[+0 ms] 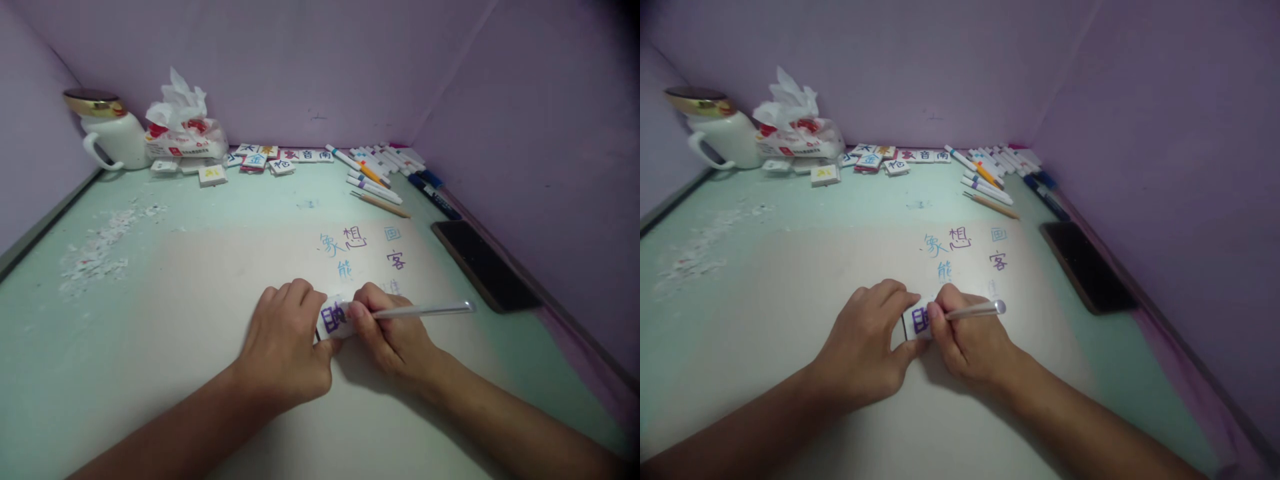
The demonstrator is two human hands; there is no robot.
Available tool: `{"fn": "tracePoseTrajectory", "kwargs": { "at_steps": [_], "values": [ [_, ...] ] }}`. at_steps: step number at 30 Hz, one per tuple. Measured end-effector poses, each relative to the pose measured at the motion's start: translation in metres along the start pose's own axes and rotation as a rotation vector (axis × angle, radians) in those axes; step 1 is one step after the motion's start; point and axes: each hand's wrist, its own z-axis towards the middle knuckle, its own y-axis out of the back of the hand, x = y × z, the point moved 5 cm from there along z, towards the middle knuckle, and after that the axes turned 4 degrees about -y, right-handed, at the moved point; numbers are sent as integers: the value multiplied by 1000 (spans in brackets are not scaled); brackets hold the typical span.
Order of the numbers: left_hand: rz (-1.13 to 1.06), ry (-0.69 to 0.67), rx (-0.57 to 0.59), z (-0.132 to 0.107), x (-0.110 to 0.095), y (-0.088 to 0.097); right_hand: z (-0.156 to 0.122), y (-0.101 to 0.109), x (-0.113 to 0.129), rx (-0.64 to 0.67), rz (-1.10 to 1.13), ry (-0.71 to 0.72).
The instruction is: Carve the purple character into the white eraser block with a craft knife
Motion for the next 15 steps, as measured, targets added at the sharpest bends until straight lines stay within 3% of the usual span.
{"fn": "tracePoseTrajectory", "kwargs": {
  "at_steps": [15],
  "values": [
    [-1,8,3,0,-1,0,-3,-1,-1,-15,40,-13]
  ]
}}
